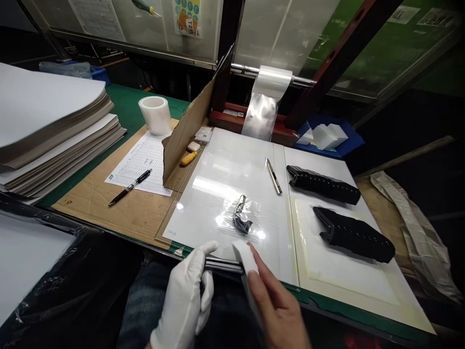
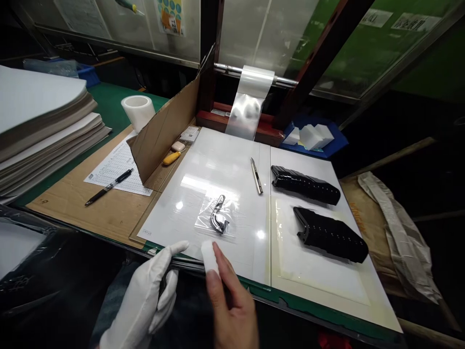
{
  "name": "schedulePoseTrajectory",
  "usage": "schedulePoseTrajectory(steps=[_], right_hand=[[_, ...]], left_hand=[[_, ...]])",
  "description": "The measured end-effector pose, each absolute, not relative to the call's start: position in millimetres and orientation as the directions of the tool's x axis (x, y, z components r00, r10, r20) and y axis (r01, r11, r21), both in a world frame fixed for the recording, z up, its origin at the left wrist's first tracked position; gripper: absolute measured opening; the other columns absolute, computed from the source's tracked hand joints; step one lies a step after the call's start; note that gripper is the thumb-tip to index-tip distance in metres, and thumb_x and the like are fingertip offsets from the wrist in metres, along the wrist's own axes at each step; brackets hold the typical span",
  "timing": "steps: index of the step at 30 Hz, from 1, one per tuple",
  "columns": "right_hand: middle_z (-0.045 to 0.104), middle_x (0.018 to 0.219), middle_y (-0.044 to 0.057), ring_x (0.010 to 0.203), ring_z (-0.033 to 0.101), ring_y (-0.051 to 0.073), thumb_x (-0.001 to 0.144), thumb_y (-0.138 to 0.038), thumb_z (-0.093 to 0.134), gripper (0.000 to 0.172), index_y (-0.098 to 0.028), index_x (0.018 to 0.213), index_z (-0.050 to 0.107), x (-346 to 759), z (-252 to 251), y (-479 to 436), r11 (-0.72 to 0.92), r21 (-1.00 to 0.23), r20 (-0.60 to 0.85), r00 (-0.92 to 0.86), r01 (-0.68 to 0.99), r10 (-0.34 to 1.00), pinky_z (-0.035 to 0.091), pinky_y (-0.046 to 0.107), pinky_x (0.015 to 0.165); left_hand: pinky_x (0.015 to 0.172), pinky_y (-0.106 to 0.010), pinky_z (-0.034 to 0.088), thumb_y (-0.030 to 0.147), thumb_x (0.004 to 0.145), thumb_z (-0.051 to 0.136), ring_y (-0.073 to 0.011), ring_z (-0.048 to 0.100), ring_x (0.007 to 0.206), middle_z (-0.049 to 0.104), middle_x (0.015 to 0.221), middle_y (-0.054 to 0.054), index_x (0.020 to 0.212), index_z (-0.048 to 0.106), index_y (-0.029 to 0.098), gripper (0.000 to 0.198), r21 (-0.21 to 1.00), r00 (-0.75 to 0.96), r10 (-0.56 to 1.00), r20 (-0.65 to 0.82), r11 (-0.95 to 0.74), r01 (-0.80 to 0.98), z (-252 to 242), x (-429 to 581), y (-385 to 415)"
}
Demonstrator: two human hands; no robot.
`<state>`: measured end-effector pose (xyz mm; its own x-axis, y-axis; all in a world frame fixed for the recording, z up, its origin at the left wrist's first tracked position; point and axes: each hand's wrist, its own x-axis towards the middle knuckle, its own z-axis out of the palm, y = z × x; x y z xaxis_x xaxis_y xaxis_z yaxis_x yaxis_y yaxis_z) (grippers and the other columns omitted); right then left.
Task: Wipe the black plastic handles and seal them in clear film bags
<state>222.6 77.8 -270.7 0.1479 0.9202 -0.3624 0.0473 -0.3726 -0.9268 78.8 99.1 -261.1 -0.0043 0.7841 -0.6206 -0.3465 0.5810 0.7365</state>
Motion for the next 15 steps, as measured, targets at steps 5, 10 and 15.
schedulePoseTrajectory(steps=[5, 10, 15], right_hand=[[0.045, 0.154, 0.001, 0.144, 0.041, 0.028, 0.097, -0.041, 0.059, 0.039, -0.037, 0.136, 0.059, 208.8, -296.2, 74.4, -0.022, -0.937, 0.029, 0.142, 0.347, 0.989, 0.033, 0.055, 0.119], [0.044, 0.155, 0.006, 0.137, 0.047, 0.028, 0.096, -0.011, 0.054, 0.053, -0.036, 0.143, 0.053, 245.6, -292.7, 94.0, 0.452, -0.628, 0.429, -0.203, 0.633, 0.88, 0.053, 0.049, 0.102], [0.05, 0.148, 0.009, 0.128, 0.05, 0.028, 0.096, -0.01, 0.053, 0.054, -0.032, 0.145, 0.05, 250.9, -296.7, 96.8, 0.472, -0.505, 0.391, -0.295, 0.723, 0.872, 0.056, 0.047, 0.092]], left_hand=[[0.032, -0.019, 0.021, 0.08, 0.083, 0.047, -0.0066, 0.025, 0.028, 0.033, 0.035, 0.008, 0.074, 0.062, 0.017, 0.065, 0.637, 0.089, 0.746, -0.66, 0.618, -0.46, -277.0, 87.1, 93.6], [0.029, -0.022, 0.024, 0.07, 0.086, 0.053, -0.011, 0.035, 0.025, 0.043, 0.033, 0.004, 0.074, 0.066, 0.017, 0.056, 0.541, 0.352, 0.66, -0.664, 0.749, -0.383, -288.6, 78.3, 93.6], [0.03, -0.019, 0.026, 0.049, 0.082, 0.07, -0.0075, 0.03, 0.024, 0.041, 0.035, 0.009, 0.096, 0.067, 0.02, 0.032, 0.551, 0.34, 0.683, -0.647, 0.726, -0.41, -296.9, 77.3, 88.3]])
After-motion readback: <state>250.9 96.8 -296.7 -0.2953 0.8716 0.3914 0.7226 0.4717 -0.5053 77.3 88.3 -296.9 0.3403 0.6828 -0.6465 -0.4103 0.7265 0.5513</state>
